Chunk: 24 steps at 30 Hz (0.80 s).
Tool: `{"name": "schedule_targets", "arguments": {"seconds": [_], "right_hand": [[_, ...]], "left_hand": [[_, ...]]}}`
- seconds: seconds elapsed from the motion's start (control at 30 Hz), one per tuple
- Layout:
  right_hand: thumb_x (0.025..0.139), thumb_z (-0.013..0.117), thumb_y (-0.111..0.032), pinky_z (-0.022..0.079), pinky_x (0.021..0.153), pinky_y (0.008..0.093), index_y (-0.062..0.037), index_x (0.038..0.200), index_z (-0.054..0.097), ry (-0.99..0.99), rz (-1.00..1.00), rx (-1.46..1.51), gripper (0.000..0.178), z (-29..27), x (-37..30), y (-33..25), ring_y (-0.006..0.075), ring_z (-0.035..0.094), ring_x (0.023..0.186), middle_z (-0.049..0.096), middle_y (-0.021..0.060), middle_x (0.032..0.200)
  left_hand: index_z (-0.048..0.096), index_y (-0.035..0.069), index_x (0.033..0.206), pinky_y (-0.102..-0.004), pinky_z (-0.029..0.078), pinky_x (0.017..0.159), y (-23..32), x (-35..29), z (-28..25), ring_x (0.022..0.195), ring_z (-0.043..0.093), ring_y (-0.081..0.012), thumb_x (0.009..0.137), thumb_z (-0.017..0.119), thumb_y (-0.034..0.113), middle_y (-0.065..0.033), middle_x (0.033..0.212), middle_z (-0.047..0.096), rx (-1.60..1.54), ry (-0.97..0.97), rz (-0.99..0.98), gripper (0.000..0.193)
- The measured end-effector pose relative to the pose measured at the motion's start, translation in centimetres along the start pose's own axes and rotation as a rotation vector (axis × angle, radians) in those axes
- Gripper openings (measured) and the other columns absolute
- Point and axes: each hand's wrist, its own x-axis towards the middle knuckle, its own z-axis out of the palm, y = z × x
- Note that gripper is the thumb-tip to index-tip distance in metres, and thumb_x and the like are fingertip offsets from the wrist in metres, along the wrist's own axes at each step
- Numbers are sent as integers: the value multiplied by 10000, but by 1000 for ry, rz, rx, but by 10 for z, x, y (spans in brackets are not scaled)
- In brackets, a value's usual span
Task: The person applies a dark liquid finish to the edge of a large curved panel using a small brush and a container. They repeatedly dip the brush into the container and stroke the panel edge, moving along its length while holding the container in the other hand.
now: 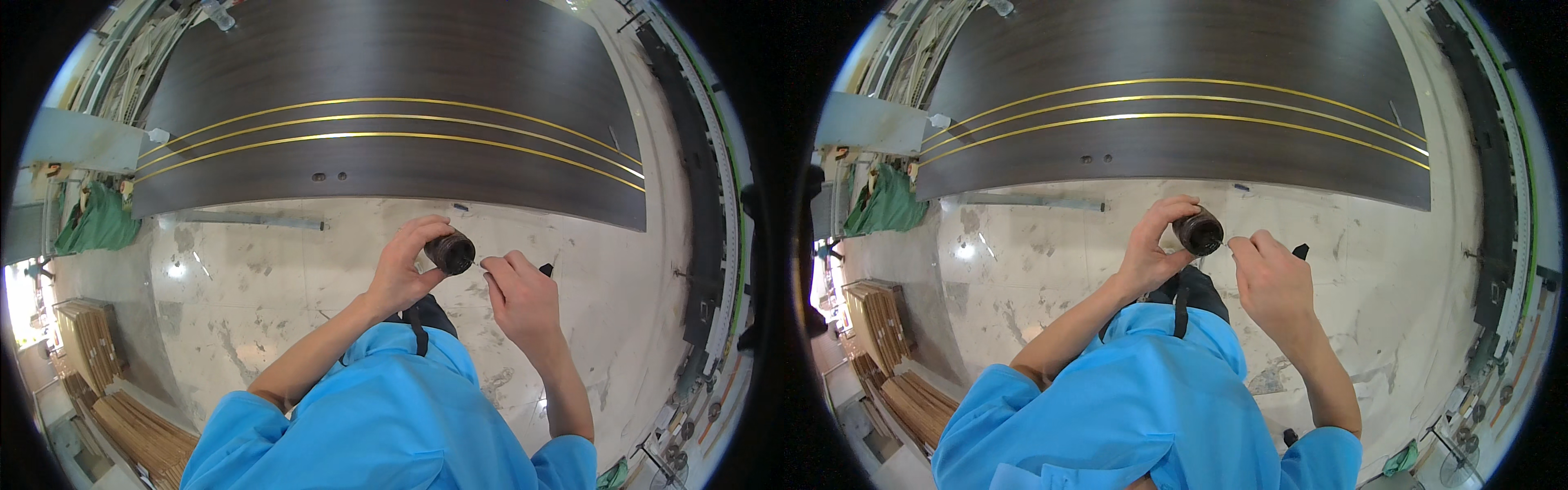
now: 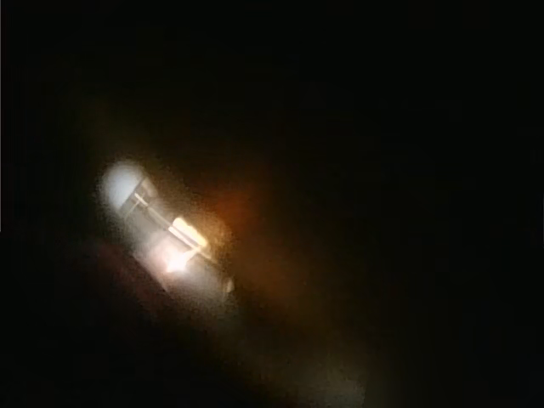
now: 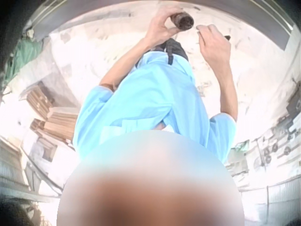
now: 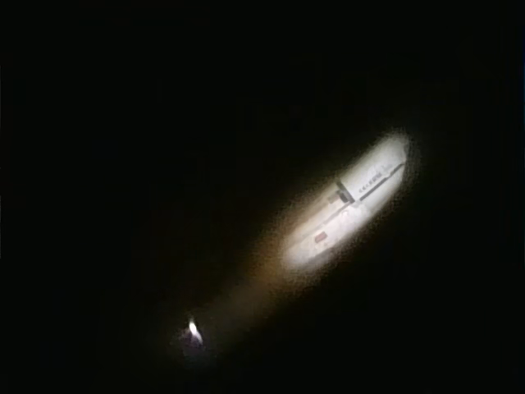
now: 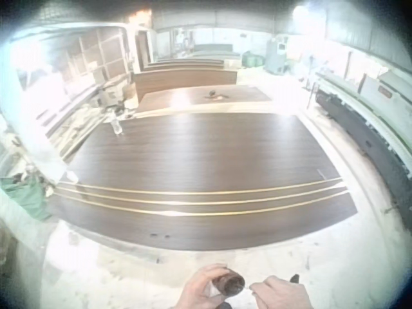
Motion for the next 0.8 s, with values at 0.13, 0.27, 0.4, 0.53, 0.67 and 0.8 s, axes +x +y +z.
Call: {"name": "schedule_targets", "arguments": {"seconds": [0.13, 0.27, 0.4, 0.53, 0.67, 0.8], "right_hand": [[861, 729, -31, 511, 607, 382, -86, 1003, 707, 2, -27, -117, 155, 2, -2, -10, 258, 653, 733, 596, 70, 877], [809, 749, -35, 516, 610, 374, -99, 1000, 710, 9, -51, -178, 205, 10, -5, -20, 241, 648, 756, 577, 58, 862], [781, 757, -33, 514, 601, 366, -102, 993, 710, -18, -95, -211, 227, 20, -1, -26, 232, 644, 760, 571, 52, 857], [783, 759, -34, 510, 581, 355, -94, 934, 713, 20, -116, -97, 169, 24, 7, -23, 220, 647, 728, 582, 42, 829], [802, 758, -41, 501, 563, 349, -90, 885, 713, 21, -101, 18, 106, 22, 8, -11, 217, 644, 680, 598, 33, 807], [821, 757, -48, 501, 573, 360, -89, 886, 712, -2, -88, 112, 89, 26, 2, 8, 230, 639, 667, 606, 42, 807]], "left_hand": [[632, 111, 1291, -448, 506, 1039, 4, -2, -8, 1254, 612, -360, 680, 817, -57, -123, 1390, 635, 83, -52, 19, 660], [632, 115, 1284, -458, 513, 1024, 4, -7, -14, 1240, 613, -363, 672, 820, -44, -115, 1374, 641, 106, -82, 51, 660], [632, 118, 1285, -458, 513, 1023, 1, -10, -18, 1242, 611, -363, 672, 830, -34, -110, 1370, 643, 122, -99, 60, 661], [632, 121, 1288, -455, 509, 1033, -2, -10, -21, 1253, 606, -362, 671, 842, -25, -110, 1378, 641, 141, -83, 35, 668], [643, 117, 1275, -445, 514, 1026, -6, -9, -16, 1248, 607, -351, 689, 862, -2, -101, 1353, 646, 131, -43, -13, 637], [647, 107, 1269, -438, 509, 1039, -12, -10, -5, 1249, 609, -347, 698, 870, 7, -103, 1337, 650, 106, -36, -63, 621]]}}
